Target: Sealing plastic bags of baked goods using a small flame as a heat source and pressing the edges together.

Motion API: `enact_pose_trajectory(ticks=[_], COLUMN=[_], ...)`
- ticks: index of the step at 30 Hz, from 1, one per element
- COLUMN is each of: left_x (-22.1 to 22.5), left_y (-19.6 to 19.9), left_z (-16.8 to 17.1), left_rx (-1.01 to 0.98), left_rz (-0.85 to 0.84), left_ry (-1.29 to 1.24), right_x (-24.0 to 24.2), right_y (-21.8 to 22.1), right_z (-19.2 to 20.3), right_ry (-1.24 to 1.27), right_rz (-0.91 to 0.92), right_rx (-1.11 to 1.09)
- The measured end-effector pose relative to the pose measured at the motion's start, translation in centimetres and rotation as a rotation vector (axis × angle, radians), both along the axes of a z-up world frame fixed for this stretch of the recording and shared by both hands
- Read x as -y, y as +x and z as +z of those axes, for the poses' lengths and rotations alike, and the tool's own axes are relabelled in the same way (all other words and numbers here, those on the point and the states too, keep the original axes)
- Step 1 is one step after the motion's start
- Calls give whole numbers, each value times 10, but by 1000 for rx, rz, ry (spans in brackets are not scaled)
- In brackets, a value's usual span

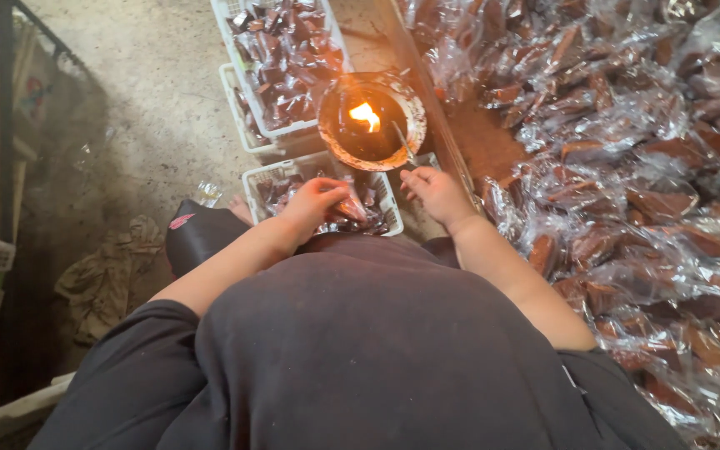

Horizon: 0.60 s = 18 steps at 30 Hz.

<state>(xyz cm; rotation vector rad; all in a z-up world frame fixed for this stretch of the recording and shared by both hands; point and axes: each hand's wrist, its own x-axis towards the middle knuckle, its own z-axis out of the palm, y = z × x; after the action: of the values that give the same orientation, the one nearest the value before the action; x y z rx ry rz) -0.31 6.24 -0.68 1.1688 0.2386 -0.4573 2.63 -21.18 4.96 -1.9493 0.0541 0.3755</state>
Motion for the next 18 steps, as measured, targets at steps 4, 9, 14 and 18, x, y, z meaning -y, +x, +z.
enact_pose_trajectory(ticks=[4,9,14,18], left_x=[-10,-4,-3,-2], left_y=[-8,-12,12,1], left_z=[18,20,-51,-35], left_rx=[-113,-99,-101,-53], left_rz=[148,115,33,26], left_ry=[147,227,273,291], right_x=[52,170,142,141], right_y=[-5,33,14,20], right_z=[45,5,51,44], right_ry=[-493,-1120,-1082,-1025], right_rz=[-72,-272,-294,-322], right_rx=[474,58,-103,-96])
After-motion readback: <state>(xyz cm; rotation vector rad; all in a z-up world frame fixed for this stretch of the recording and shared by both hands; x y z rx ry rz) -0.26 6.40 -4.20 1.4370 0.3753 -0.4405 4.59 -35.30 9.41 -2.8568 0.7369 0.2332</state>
